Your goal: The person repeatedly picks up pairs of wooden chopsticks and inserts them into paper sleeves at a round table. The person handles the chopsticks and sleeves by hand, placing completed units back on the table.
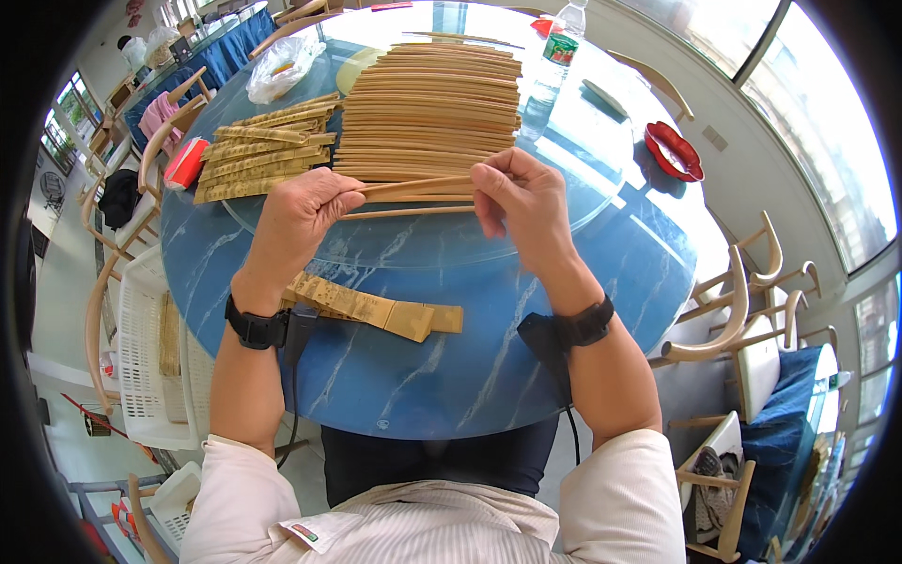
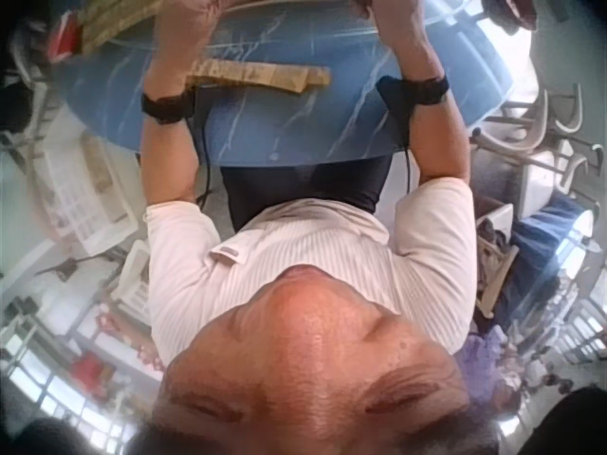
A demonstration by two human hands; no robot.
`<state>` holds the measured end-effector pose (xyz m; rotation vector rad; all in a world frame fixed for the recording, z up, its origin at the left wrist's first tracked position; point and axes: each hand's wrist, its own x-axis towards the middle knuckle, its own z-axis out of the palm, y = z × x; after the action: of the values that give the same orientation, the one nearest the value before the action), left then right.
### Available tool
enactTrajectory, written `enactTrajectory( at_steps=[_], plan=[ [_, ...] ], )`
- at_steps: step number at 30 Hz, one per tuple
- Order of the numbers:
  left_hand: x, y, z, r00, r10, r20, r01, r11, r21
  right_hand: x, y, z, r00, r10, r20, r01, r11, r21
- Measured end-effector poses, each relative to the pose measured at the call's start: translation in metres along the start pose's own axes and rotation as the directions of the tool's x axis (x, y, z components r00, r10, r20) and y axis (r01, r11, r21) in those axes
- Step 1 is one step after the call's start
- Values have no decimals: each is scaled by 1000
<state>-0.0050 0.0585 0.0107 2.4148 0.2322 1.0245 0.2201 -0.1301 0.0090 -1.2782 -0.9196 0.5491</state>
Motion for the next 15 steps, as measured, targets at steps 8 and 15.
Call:
enactTrajectory(
  at_steps=[8,15],
  plan=[
    [0,-17,-5,868,-492,67,463,753,-467,8,6,-8,999,7,-51,2,984,177],
    [3,-19,-2,948,-305,-92,237,868,-436,11,5,-6,998,-68,-17,70,977,199]
  ],
)
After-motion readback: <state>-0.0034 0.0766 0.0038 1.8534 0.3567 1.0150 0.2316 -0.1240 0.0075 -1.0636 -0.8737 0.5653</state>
